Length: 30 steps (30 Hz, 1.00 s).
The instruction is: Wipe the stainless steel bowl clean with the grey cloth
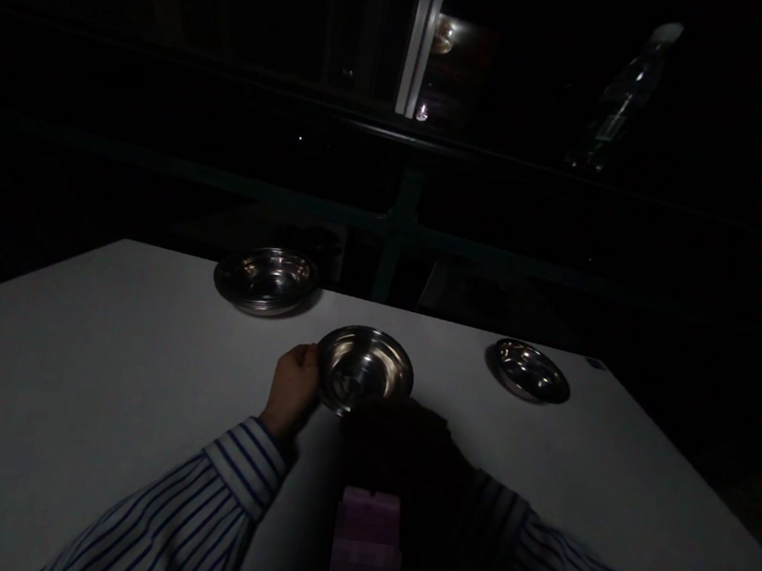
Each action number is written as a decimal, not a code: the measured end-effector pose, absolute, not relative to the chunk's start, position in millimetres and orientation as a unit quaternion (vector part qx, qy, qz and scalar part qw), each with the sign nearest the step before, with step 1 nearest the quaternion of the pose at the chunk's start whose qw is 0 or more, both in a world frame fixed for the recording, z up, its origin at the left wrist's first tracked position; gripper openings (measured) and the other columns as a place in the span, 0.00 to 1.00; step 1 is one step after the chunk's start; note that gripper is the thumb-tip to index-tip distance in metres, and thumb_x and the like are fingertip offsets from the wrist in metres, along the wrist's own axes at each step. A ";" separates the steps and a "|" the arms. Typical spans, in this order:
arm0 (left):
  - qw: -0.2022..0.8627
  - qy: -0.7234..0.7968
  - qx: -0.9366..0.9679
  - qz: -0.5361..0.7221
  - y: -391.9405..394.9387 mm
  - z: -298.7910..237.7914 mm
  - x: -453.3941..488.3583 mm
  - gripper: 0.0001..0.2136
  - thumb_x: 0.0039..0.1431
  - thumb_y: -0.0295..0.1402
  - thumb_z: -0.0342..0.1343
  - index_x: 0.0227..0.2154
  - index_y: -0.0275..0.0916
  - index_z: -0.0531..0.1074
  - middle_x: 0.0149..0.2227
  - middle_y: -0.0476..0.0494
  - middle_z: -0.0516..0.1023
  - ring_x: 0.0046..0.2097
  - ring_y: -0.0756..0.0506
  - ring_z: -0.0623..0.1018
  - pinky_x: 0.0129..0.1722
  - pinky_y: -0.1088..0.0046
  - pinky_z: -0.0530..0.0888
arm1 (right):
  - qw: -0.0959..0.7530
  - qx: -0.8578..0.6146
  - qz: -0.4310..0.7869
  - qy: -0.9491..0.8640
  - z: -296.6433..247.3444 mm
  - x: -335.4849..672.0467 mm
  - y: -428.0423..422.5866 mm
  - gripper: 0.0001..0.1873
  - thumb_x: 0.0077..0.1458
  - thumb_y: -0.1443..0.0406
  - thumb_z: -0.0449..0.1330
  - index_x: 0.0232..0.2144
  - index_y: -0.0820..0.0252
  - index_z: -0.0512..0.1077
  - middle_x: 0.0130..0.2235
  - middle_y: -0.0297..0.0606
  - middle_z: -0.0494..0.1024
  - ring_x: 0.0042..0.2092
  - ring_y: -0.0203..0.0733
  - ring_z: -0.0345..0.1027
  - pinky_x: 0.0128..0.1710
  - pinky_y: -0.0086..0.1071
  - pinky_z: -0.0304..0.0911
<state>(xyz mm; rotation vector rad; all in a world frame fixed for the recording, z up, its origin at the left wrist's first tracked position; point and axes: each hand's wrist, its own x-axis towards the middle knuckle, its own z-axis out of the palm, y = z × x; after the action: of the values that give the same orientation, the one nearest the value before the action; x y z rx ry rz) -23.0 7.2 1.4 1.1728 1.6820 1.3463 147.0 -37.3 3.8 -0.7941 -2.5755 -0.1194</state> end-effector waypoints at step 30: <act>0.327 0.626 0.472 0.527 -4.9 2.2 -18.2 0.18 0.53 0.37 0.45 0.40 0.33 0.73 0.41 0.37 0.78 0.42 0.42 0.76 0.42 0.68 0.70 | 0.261 -0.274 -0.217 -0.900 -2.1 119.3 -46.2 0.11 0.58 0.70 0.47 0.40 0.66 0.67 0.36 0.42 0.72 0.38 0.42 0.63 0.41 0.39 0.59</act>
<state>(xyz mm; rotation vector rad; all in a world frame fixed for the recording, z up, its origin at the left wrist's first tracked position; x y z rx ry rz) -18.2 -4.9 2.2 1.2372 1.6407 1.3807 119.3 -46.2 -2.1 -0.7407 -2.4364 -0.5888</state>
